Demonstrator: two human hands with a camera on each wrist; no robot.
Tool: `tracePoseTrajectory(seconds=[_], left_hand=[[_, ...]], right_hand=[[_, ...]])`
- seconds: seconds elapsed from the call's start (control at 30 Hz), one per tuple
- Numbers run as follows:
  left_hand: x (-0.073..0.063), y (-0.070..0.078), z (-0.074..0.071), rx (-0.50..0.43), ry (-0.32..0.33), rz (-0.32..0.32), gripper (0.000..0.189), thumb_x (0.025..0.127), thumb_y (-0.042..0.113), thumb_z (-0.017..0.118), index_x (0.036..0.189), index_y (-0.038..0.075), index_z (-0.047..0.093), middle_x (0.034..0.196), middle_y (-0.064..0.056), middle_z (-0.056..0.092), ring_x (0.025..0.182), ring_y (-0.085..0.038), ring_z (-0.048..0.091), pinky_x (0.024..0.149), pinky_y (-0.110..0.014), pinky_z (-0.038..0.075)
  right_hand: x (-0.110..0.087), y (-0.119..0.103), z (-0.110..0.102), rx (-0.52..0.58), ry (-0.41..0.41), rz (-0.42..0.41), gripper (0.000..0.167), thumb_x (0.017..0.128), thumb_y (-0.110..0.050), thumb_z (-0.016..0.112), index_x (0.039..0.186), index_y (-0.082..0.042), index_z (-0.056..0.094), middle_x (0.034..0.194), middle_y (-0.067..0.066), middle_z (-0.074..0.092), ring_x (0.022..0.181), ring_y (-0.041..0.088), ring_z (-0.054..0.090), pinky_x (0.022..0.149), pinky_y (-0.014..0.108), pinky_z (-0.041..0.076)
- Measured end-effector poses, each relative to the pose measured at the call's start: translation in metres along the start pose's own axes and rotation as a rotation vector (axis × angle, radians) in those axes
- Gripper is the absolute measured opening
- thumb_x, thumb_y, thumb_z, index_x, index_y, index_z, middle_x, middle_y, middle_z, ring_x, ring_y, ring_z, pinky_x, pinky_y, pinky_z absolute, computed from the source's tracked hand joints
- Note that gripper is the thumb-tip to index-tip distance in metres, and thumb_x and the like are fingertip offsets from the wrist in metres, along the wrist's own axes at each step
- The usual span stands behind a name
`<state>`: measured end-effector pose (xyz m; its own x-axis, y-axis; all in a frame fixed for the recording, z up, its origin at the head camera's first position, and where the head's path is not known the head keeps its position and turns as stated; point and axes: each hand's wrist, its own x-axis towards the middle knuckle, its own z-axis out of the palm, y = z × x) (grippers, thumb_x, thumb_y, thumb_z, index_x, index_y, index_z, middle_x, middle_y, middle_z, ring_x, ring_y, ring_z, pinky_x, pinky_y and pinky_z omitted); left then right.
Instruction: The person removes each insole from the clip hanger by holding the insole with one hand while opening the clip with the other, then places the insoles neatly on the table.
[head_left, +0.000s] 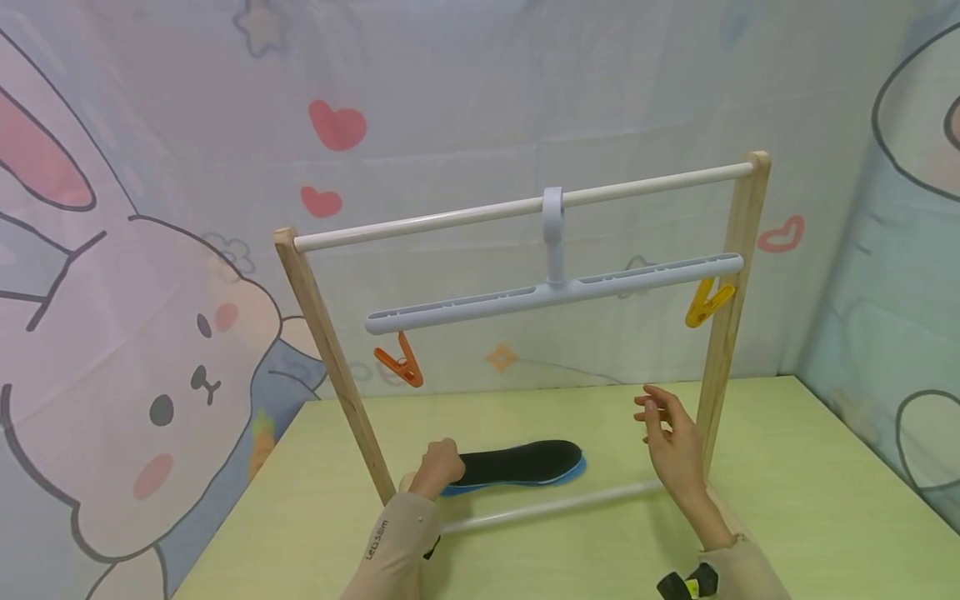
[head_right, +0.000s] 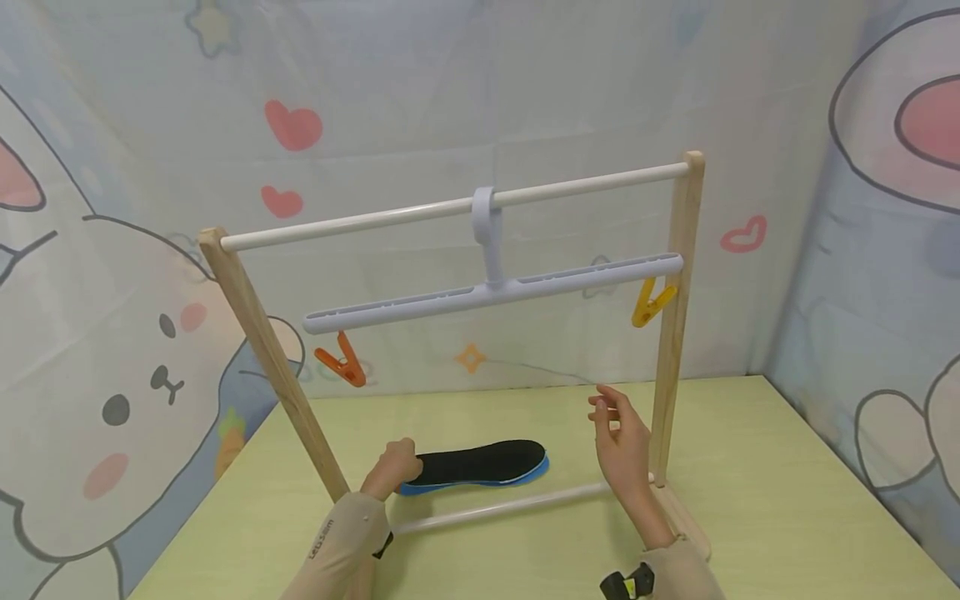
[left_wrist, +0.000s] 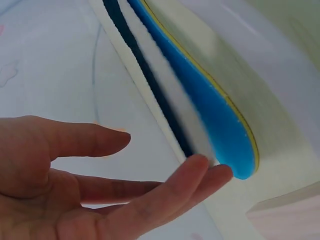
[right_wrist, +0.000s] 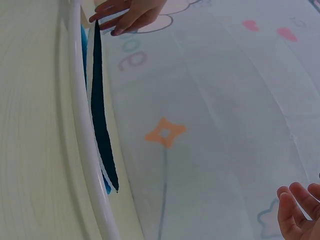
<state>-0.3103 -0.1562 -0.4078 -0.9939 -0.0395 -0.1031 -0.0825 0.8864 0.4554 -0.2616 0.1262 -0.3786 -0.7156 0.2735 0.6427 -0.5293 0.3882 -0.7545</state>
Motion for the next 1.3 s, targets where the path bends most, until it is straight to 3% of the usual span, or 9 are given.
tracePoseTrajectory(seconds=[0.2,0.4,0.57,0.77,0.9,1.07,1.3], left_hand=[[0.0006,0.0007,0.0003,-0.004,-0.029,-0.024,0.026,0.085,-0.004,0.044,0.109,-0.008,0.051,0.08,-0.018,0.047,0.044,-0.01,0.018,0.041,-0.023,0.022],[0.0007,0.0023,0.0007,-0.006,-0.039,-0.047,0.03,0.085,-0.002,0.045,0.114,-0.009,0.048,0.094,-0.023,0.047,0.048,-0.014,0.024,0.046,-0.026,0.025],[0.0004,0.0028,0.0012,-0.009,-0.034,-0.042,0.03,0.085,-0.002,0.046,0.114,-0.009,0.048,0.093,-0.022,0.046,0.047,-0.013,0.023,0.045,-0.025,0.025],[0.0003,0.0035,0.0003,-0.007,-0.015,-0.021,0.023,0.085,-0.002,0.045,0.107,-0.008,0.051,0.08,-0.018,0.046,0.043,-0.011,0.02,0.042,-0.023,0.023],[-0.0006,0.0046,-0.0023,-0.01,0.013,-0.006,0.019,0.085,-0.001,0.044,0.101,-0.009,0.052,0.07,-0.014,0.042,0.042,-0.01,0.021,0.04,-0.022,0.023],[-0.0021,0.006,-0.0054,-0.037,0.063,0.012,0.011,0.084,0.0,0.043,0.083,-0.005,0.052,0.057,-0.006,0.033,0.041,-0.011,0.024,0.039,-0.022,0.022],[-0.0081,0.0098,-0.0083,-0.113,0.219,0.1,0.015,0.086,0.005,0.045,0.073,-0.002,0.049,0.056,-0.005,0.036,0.043,-0.015,0.034,0.038,-0.022,0.027]], right_hand=[[-0.0005,-0.0003,0.0005,-0.002,0.003,-0.004,0.024,0.09,0.001,0.045,0.11,0.009,0.054,0.093,0.023,0.062,0.069,-0.012,0.051,0.049,0.013,0.045],[-0.001,-0.0013,0.0005,0.006,0.001,0.003,0.024,0.09,0.001,0.044,0.111,0.009,0.054,0.093,0.023,0.062,0.069,-0.012,0.051,0.05,0.008,0.043],[-0.0007,-0.0015,0.0008,-0.002,0.003,-0.005,0.024,0.09,0.001,0.044,0.11,0.009,0.054,0.093,0.022,0.062,0.069,-0.011,0.051,0.049,0.012,0.045],[-0.0009,-0.0019,0.0008,0.0,0.001,-0.01,0.024,0.09,0.001,0.044,0.11,0.01,0.054,0.093,0.022,0.061,0.068,-0.011,0.051,0.049,0.014,0.046],[-0.0009,-0.0015,0.0007,0.004,-0.002,-0.007,0.024,0.09,0.001,0.044,0.111,0.009,0.054,0.093,0.022,0.061,0.068,-0.01,0.051,0.049,0.015,0.046],[-0.0005,-0.0005,0.0005,0.007,0.001,-0.012,0.024,0.09,0.001,0.044,0.11,0.009,0.054,0.093,0.022,0.061,0.068,-0.011,0.052,0.049,0.014,0.046],[-0.0009,-0.0005,0.0014,0.006,0.005,-0.018,0.023,0.089,0.002,0.045,0.109,0.01,0.054,0.092,0.023,0.062,0.068,-0.012,0.051,0.048,0.012,0.044]])
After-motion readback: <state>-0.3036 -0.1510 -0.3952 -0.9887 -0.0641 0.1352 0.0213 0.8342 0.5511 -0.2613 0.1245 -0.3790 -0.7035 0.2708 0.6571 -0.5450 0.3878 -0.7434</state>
